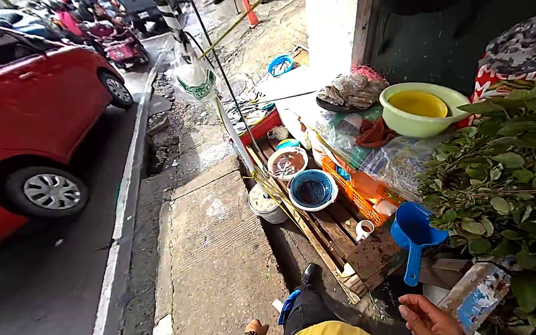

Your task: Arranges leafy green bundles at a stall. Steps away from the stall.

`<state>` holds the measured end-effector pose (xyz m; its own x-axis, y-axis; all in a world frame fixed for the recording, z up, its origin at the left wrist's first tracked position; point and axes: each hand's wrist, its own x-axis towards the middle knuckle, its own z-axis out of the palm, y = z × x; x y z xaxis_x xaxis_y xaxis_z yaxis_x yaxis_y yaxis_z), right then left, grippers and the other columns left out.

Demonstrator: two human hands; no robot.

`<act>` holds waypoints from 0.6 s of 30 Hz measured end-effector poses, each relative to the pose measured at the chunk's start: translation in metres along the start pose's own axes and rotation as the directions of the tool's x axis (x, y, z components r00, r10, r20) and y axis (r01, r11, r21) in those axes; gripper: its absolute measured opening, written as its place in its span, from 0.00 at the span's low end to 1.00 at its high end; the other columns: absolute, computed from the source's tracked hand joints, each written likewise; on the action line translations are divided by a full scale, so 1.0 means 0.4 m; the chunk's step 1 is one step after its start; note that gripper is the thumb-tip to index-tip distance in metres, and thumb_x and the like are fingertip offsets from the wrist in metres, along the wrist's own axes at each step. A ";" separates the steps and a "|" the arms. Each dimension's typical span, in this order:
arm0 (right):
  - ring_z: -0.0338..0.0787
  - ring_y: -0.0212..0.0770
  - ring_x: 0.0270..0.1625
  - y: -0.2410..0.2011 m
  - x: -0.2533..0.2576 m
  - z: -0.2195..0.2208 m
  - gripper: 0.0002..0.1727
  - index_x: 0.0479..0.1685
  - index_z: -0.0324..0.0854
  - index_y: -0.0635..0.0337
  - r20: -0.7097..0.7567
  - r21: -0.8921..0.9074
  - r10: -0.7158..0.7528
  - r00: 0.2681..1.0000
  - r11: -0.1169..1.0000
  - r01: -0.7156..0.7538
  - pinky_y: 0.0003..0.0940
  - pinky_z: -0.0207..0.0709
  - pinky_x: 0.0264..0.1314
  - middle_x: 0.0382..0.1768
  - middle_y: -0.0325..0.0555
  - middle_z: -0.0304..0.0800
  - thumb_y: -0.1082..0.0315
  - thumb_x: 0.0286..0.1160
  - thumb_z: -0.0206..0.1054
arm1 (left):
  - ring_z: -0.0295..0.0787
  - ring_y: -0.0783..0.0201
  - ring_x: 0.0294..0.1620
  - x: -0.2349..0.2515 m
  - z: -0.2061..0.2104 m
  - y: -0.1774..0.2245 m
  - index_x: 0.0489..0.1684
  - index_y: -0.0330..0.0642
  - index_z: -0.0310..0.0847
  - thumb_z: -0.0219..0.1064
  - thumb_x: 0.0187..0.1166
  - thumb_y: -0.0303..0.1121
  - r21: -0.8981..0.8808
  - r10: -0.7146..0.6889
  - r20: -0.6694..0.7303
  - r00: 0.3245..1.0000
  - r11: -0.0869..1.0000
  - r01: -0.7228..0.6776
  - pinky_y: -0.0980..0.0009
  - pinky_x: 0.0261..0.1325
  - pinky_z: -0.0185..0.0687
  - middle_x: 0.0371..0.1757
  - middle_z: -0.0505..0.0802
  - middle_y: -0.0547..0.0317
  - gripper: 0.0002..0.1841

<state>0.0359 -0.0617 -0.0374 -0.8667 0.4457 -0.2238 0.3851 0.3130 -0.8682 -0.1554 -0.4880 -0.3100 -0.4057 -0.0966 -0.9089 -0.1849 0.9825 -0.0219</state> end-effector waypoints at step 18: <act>0.91 0.40 0.34 -0.298 0.440 0.290 0.14 0.57 0.84 0.70 0.094 -0.039 -0.052 0.994 0.998 0.056 0.38 0.88 0.40 0.37 0.52 0.91 0.69 0.80 0.65 | 0.81 0.39 0.75 0.160 -0.629 0.178 0.70 0.27 0.78 0.62 0.89 0.39 -0.314 0.280 -0.286 0.916 0.876 -0.366 0.44 0.82 0.68 0.69 0.87 0.31 0.23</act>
<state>-0.1992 -0.1179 -0.0246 -0.9115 0.3481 -0.2191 0.3483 0.3700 -0.8613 -0.4197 -0.4643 -0.2650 -0.6798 0.1412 -0.7197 -0.2947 0.8460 0.4444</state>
